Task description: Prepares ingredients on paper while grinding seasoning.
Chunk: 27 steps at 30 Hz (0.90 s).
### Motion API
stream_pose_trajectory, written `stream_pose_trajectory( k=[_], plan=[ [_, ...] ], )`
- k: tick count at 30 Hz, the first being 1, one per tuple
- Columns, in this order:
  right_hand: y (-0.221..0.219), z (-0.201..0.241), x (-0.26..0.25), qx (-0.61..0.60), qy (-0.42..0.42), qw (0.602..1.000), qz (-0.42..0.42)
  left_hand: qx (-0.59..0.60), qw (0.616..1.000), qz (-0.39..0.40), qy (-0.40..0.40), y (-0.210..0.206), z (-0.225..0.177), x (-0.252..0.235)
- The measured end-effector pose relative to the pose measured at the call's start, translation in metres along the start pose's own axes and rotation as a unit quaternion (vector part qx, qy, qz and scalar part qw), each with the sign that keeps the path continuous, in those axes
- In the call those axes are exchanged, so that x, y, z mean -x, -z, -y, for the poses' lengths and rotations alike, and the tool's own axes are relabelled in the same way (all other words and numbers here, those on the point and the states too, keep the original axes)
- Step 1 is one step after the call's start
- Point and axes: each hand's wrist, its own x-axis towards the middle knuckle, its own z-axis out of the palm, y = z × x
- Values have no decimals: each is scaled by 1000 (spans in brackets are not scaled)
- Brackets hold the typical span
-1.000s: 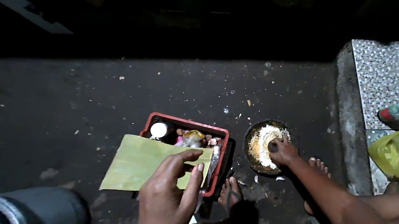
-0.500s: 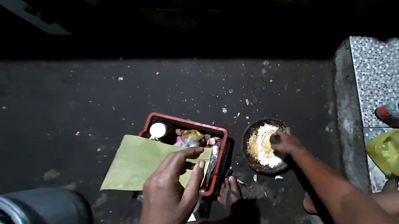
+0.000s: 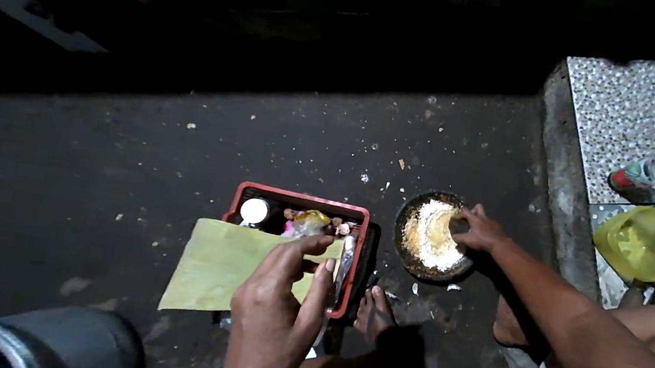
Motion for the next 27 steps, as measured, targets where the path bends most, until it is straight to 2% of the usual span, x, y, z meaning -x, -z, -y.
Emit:
stream_pose_trajectory(
  k=[3, 5, 9, 12, 14, 17, 20, 22, 25, 27],
  plan=[
    [-25, -3, 20, 53, 26, 998, 16, 5, 1000, -6, 6, 2, 0, -3],
    [-25, 10, 15, 69, 29, 997, 15, 2, 1000, -4, 7, -1, 1, -5],
    [-17, 26, -15, 20, 19, 999, -18, -7, 1000, 13, -1, -5, 3, -8],
    [-23, 24, -8, 4, 1, 1000, 4, -4, 1000, 10, -1, -2, 2, -4],
    [-36, 19, 11, 53, 13, 998, 32, -1, 1000, 9, -1, -1, 2, -3],
    [-42, 22, 16, 99, 40, 994, 25, -12, 1000, 10, 7, 0, 3, -4],
    [-29, 25, -4, 49, 35, 998, 11, -20, 1000, 19, 5, -2, 3, -5],
    [-15, 22, -19, -55, 23, 998, -1, -19, 1000, 8, 3, 0, 3, -5],
    [-29, -9, -2, -172, -18, 985, -25, -11, 1000, 6, 6, 4, 3, 5],
    [-47, -22, 27, -130, -20, 991, -35, -3, 1000, 4, 6, 7, 3, 7]
  ],
)
